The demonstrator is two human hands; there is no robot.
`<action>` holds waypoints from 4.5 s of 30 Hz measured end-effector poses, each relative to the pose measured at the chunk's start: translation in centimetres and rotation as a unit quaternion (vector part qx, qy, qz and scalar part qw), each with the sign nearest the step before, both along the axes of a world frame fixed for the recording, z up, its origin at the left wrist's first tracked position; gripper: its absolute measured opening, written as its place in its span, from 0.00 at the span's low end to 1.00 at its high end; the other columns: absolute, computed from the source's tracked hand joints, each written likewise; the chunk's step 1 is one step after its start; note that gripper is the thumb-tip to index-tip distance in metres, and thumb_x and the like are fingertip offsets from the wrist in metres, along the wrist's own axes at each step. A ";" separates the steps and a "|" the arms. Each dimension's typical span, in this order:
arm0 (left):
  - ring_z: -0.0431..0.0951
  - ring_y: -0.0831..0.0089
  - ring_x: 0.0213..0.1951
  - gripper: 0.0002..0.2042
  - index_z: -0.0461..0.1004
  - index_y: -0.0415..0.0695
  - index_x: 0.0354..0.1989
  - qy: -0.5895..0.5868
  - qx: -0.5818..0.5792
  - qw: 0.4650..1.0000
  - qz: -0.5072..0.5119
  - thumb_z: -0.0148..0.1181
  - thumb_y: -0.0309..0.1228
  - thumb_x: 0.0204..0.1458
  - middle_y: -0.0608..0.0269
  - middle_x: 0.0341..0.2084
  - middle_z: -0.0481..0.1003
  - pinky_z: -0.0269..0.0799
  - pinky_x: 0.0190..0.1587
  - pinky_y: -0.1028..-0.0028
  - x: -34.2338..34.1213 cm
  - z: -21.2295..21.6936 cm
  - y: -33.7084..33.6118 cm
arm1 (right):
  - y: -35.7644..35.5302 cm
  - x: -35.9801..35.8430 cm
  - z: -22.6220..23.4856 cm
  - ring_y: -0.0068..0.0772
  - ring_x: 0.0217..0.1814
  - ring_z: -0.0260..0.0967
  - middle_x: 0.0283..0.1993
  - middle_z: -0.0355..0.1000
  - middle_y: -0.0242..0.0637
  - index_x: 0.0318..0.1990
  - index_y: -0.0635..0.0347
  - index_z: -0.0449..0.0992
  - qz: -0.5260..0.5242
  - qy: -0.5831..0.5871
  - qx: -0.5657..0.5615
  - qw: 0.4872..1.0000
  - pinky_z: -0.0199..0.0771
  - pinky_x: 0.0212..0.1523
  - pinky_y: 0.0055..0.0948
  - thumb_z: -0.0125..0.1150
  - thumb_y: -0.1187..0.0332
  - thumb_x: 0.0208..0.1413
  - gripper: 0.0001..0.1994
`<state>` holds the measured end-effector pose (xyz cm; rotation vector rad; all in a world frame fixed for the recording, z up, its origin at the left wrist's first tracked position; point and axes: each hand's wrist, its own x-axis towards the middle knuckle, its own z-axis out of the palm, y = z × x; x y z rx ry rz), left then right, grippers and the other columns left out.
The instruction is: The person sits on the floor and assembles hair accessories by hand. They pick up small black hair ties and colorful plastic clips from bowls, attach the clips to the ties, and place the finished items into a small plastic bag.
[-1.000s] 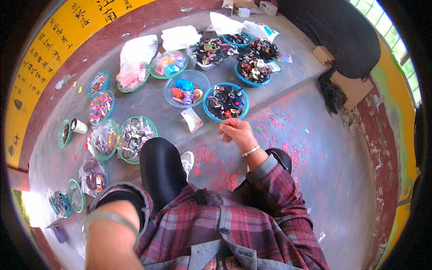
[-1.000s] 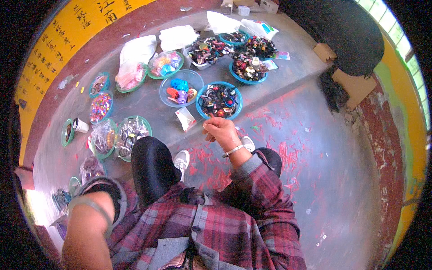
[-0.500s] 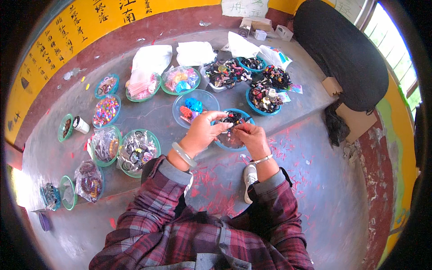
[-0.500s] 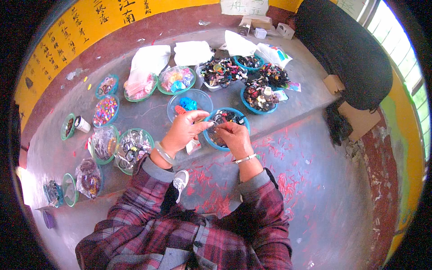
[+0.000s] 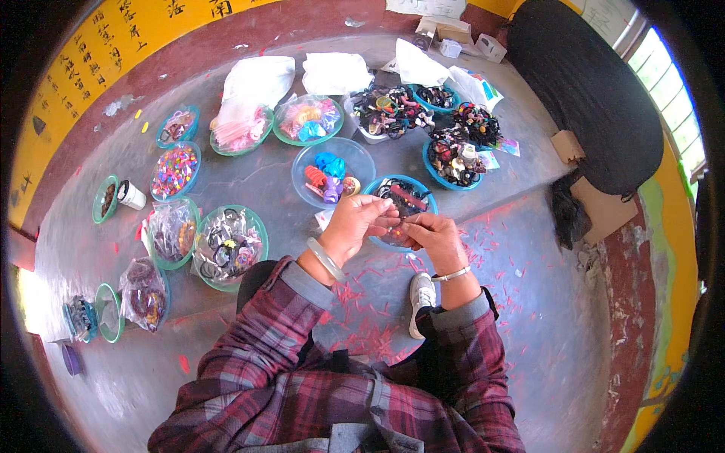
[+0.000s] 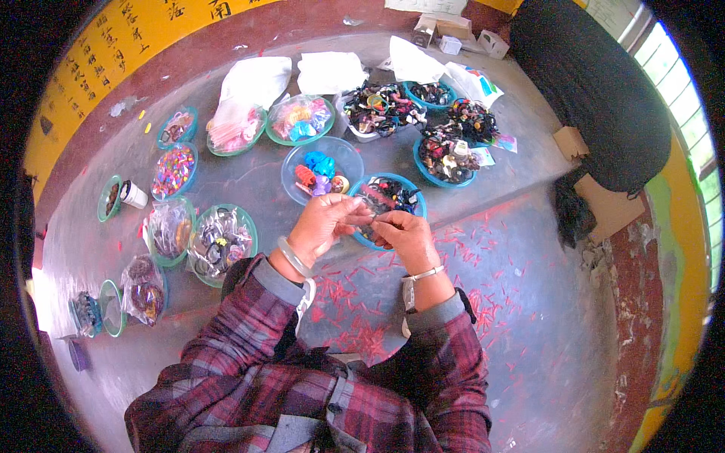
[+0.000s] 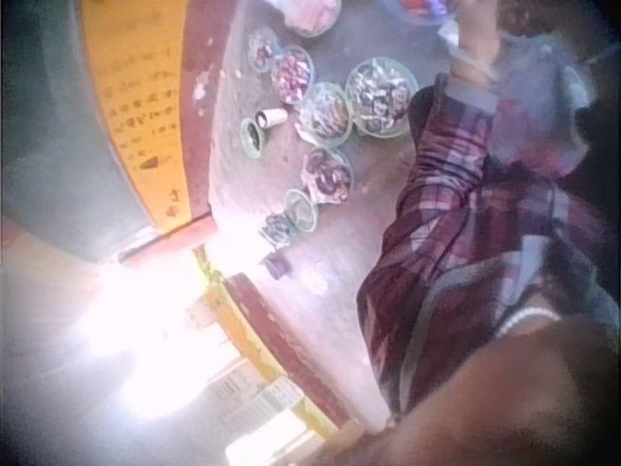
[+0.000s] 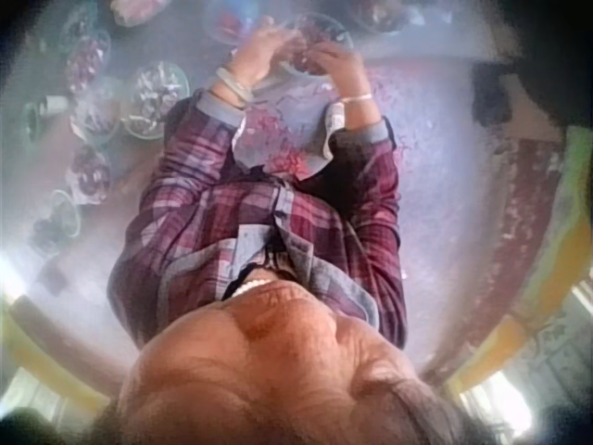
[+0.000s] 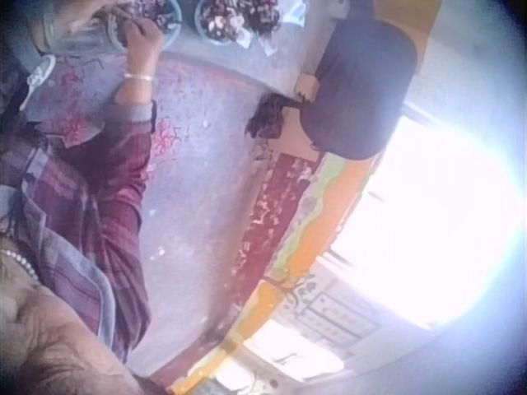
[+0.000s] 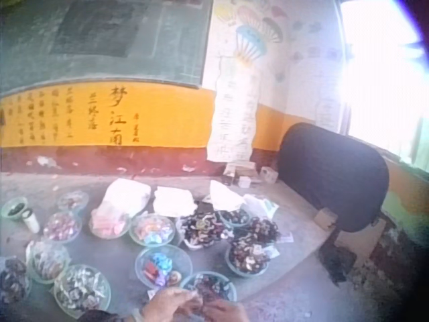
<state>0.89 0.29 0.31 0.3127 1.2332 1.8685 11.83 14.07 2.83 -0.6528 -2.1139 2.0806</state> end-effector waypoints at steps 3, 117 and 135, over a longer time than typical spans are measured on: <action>0.77 0.75 0.34 0.09 0.72 0.39 0.35 -0.041 0.025 0.999 0.003 0.52 0.33 0.53 0.61 0.31 0.76 0.70 0.27 0.85 -0.1 0.1 -0.4 | 0.0 0.3 0.1 0.18 0.24 0.66 0.24 0.72 0.31 0.31 0.63 0.76 -0.027 -0.002 -0.041 0.999 0.66 0.25 0.17 0.59 0.70 0.49 0.06; 0.76 0.79 0.30 0.06 0.74 0.41 0.32 0.045 -0.034 0.998 0.016 0.57 0.30 0.48 0.65 0.27 0.76 0.69 0.27 0.83 1.8 0.0 -0.4 | -2.6 1.2 1.6 0.31 0.31 0.70 0.36 0.71 0.38 0.35 0.60 0.74 -0.109 0.207 0.414 0.880 0.70 0.28 0.24 0.58 0.80 0.41 0.11; 0.75 0.80 0.25 0.08 0.75 0.36 0.34 0.293 -0.106 0.950 -0.016 0.56 0.27 0.49 0.62 0.25 0.76 0.73 0.25 0.79 2.8 0.0 -0.1 | -2.4 0.9 -0.2 0.43 0.29 0.70 0.29 0.70 0.40 0.30 0.60 0.71 -0.060 0.159 0.432 0.886 0.69 0.27 0.32 0.56 0.76 0.44 0.04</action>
